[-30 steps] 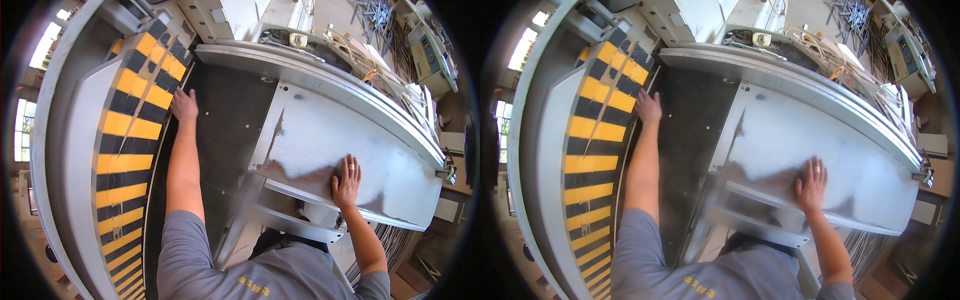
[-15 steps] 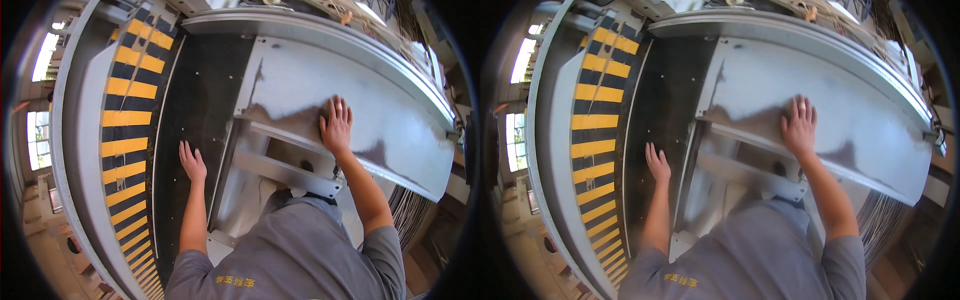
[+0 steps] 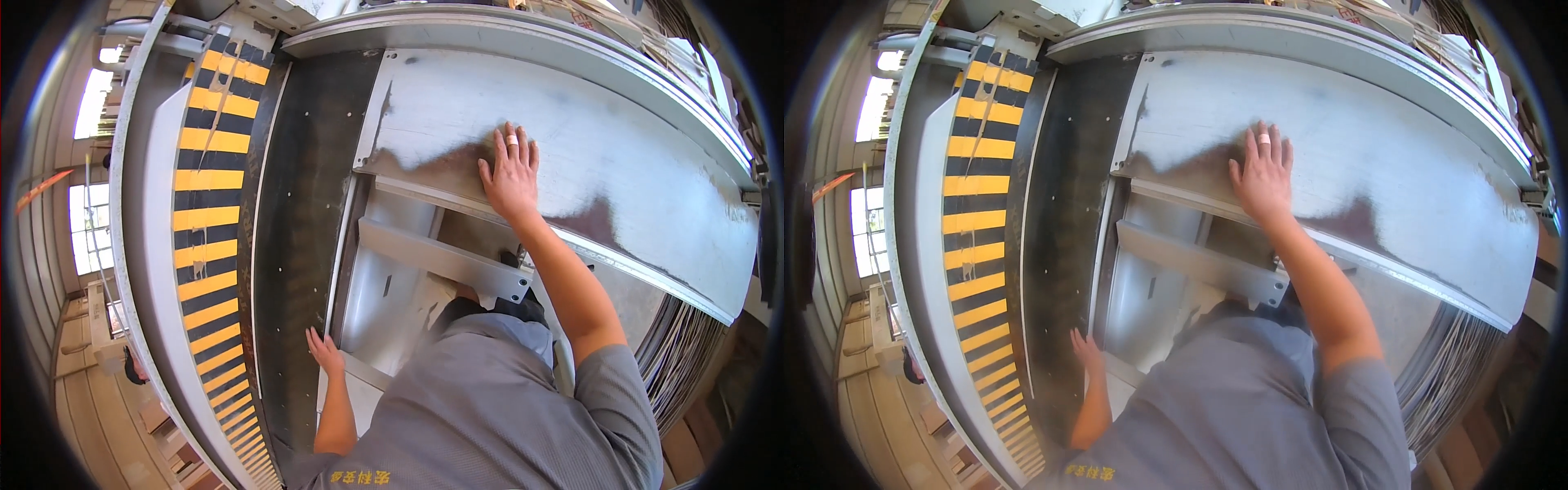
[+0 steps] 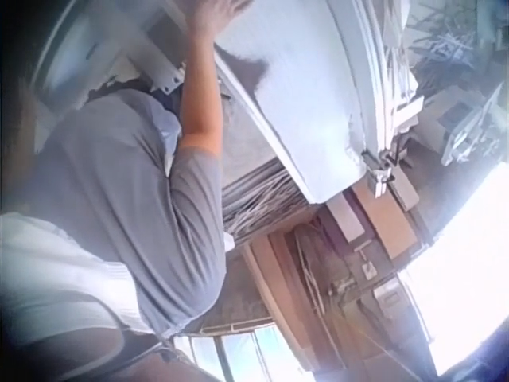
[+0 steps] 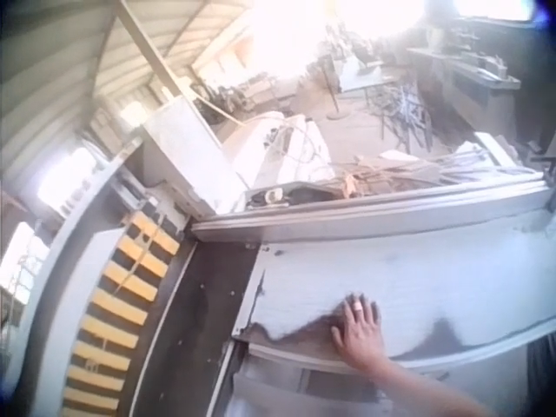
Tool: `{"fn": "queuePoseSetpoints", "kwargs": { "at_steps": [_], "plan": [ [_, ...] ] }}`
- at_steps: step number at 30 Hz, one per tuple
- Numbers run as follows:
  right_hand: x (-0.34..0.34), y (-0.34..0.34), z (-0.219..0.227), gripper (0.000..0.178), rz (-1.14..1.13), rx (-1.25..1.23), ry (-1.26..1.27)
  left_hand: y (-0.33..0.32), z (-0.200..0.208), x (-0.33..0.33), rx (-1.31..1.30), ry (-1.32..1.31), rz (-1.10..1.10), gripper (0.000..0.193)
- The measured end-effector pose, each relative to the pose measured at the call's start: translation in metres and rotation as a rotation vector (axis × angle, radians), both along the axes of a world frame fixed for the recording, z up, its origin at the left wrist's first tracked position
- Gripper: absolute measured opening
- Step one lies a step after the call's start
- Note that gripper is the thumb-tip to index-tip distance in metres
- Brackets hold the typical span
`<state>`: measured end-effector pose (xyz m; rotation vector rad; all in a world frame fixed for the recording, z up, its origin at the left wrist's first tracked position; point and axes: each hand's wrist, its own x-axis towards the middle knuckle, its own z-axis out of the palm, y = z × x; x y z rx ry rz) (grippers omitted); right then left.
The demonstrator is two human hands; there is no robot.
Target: The person operates a panel saw by positioning large wooden boards against a fence and feeding them through the machine to cut them.
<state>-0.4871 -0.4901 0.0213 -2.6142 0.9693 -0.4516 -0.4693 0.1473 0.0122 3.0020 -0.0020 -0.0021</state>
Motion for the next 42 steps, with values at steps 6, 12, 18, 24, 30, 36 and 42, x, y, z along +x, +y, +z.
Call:
{"fn": "queuePoseSetpoints", "kwargs": {
  "at_steps": [6, 12, 18, 24, 30, 36, 42],
  "plan": [
    [-0.001, -0.001, -0.001, 0.066, 0.026, 0.030, 0.028, 0.060, -0.023, -0.081, 0.044, -0.085, 0.138, 0.054],
    [0.004, 0.001, 0.002, 0.065, 0.042, -0.004, 0.079, 0.047, -0.042, -0.029, -0.038, -0.114, 0.184, 0.055],
    [0.008, -0.001, 0.002, 0.066, 0.018, -0.028, 0.116, -0.022, -0.042, 0.002, 0.009, -0.166, 0.242, 0.066],
    [0.008, -0.003, 0.002, 0.068, 0.022, -0.034, 0.100, -0.047, -0.041, 0.004, 0.222, -0.256, 0.222, 0.077],
    [0.007, -0.004, 0.001, 0.068, 0.034, -0.045, 0.071, 0.030, -0.018, -0.015, -0.037, -0.207, 0.046, 0.057],
    [0.007, -0.007, -0.002, 0.067, 0.046, -0.010, 0.063, 0.133, -0.052, -0.110, 0.331, -0.234, 0.772, 0.051],
    [0.004, -0.006, 0.005, 0.070, 0.055, 0.005, 0.093, 0.122, -0.078, -0.158, 0.594, -0.418, 1.014, 0.053]
  ]
}}
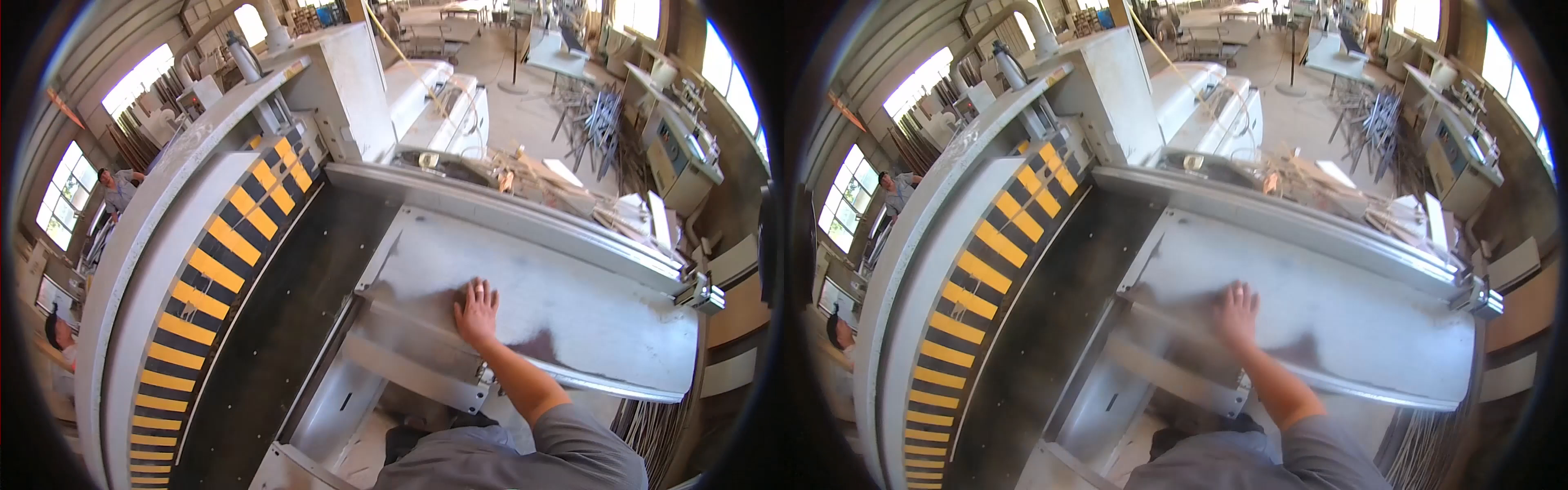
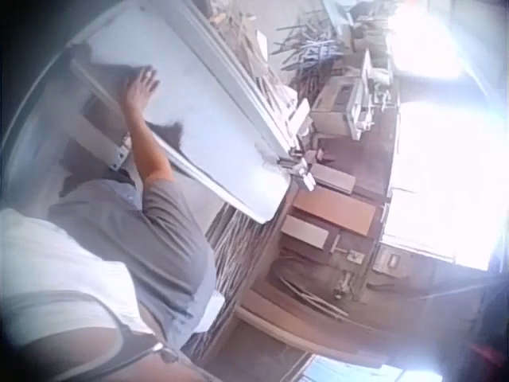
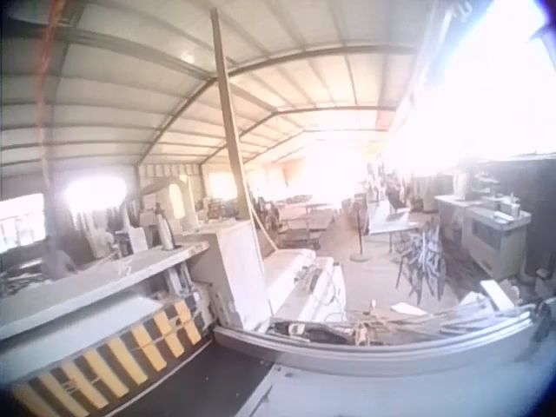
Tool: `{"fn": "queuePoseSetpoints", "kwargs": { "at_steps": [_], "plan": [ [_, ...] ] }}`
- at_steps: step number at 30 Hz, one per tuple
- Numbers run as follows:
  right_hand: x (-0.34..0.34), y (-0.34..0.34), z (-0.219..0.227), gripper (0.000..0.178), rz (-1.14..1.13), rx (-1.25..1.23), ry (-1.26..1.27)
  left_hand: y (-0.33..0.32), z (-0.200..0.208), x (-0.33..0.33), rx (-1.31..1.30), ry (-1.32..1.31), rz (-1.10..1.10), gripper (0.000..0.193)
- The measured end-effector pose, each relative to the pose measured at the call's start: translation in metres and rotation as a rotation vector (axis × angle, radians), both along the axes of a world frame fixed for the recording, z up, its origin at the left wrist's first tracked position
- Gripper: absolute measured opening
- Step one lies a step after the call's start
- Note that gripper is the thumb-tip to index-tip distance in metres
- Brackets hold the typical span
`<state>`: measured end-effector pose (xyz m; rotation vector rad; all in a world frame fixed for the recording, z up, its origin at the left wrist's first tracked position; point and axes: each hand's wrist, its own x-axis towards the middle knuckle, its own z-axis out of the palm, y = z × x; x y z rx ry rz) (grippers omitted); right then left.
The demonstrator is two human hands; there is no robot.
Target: The person operates a panel saw by positioning large wooden boards against a fence and feeding them through the machine to cut them.
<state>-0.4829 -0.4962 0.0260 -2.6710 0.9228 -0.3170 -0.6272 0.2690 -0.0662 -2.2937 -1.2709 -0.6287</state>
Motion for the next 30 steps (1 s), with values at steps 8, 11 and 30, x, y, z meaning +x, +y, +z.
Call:
{"fn": "queuePoseSetpoints", "kwargs": {
  "at_steps": [8, 11, 30],
  "plan": [
    [0.001, 0.007, 0.010, 0.068, -0.021, -0.017, 0.011, -0.003, -0.027, 0.006, -0.015, -0.105, 0.066, 0.057],
    [0.001, 0.010, 0.013, 0.067, -0.033, -0.016, 0.020, 0.003, -0.031, 0.006, -0.009, -0.117, 0.071, 0.058],
    [0.000, 0.020, 0.017, 0.064, -0.049, -0.020, 0.055, 0.043, -0.047, -0.030, 0.031, -0.161, 0.165, 0.068]
  ]
}}
